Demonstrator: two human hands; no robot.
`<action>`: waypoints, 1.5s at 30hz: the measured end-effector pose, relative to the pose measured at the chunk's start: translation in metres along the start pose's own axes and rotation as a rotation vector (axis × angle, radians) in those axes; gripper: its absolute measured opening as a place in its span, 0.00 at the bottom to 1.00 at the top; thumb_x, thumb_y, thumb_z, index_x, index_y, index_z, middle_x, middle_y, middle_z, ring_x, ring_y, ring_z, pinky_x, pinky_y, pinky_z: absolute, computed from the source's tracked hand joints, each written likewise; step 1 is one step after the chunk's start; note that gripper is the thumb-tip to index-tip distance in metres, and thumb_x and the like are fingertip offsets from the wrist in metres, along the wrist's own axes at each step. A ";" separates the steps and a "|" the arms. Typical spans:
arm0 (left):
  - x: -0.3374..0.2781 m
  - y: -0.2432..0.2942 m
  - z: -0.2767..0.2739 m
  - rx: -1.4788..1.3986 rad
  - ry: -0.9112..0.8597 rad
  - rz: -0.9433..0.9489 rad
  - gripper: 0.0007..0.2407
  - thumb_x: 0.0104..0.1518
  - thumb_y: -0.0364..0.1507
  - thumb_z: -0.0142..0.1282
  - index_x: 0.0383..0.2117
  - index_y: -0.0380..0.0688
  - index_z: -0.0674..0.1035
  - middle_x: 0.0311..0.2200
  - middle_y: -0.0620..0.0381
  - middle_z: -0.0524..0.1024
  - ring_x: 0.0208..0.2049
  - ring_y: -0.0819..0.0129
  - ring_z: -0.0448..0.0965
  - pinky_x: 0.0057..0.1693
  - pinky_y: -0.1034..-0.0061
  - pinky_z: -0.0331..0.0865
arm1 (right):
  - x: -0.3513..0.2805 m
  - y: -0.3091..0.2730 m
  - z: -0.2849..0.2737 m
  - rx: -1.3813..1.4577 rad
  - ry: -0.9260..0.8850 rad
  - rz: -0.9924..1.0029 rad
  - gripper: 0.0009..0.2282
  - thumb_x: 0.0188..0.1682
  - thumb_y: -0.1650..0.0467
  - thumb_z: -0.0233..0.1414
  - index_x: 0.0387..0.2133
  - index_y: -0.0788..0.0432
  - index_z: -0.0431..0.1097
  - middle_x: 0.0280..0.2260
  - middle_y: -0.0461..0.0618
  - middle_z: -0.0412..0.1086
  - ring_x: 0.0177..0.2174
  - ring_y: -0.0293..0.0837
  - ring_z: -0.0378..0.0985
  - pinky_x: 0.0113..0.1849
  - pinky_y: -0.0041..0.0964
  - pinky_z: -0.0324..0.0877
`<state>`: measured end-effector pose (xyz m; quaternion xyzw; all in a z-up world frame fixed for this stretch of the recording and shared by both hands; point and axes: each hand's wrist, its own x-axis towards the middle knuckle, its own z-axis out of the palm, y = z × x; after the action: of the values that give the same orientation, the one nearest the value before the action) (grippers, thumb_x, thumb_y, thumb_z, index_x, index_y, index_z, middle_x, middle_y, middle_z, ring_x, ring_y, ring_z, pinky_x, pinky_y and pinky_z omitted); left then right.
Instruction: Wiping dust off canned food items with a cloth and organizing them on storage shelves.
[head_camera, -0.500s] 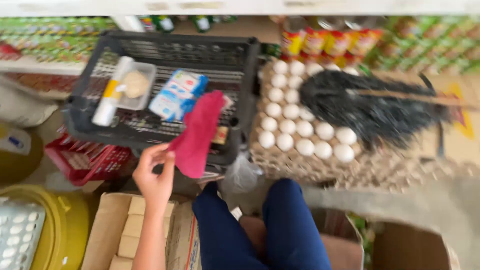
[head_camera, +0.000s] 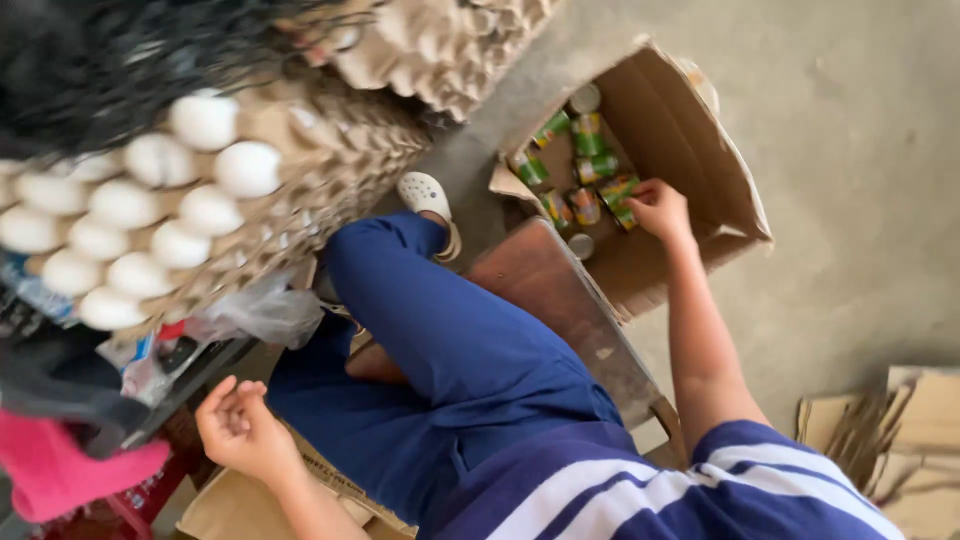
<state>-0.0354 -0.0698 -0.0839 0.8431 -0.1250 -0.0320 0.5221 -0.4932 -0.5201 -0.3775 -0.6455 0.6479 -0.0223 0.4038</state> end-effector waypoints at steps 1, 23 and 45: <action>-0.001 0.003 0.006 0.056 -0.032 0.006 0.07 0.69 0.17 0.58 0.49 0.33 0.76 0.37 0.54 0.78 0.38 0.73 0.80 0.48 0.81 0.74 | 0.002 0.010 0.017 -0.023 0.001 -0.051 0.15 0.42 0.63 0.65 0.38 0.58 0.77 0.35 0.54 0.79 0.37 0.47 0.82 0.41 0.42 0.76; -0.028 0.027 0.051 1.152 -0.501 0.273 0.06 0.60 0.24 0.62 0.42 0.46 0.82 0.30 0.56 0.79 0.34 0.62 0.80 0.45 0.67 0.74 | -0.019 0.148 0.260 0.109 -0.058 0.643 0.52 0.34 0.47 0.68 0.66 0.56 0.43 0.58 0.69 0.61 0.56 0.66 0.65 0.54 0.51 0.63; -0.036 0.015 0.120 1.007 -0.498 0.312 0.03 0.61 0.27 0.60 0.38 0.48 0.82 0.32 0.55 0.80 0.35 0.58 0.81 0.43 0.64 0.74 | -0.026 0.043 0.110 -0.033 -0.182 0.614 0.44 0.27 0.48 0.67 0.60 0.44 0.60 0.53 0.60 0.71 0.52 0.60 0.73 0.51 0.52 0.70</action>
<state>-0.0949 -0.1719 -0.1279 0.9262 -0.3665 -0.0885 0.0104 -0.4719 -0.4367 -0.4618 -0.4257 0.7739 0.1690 0.4373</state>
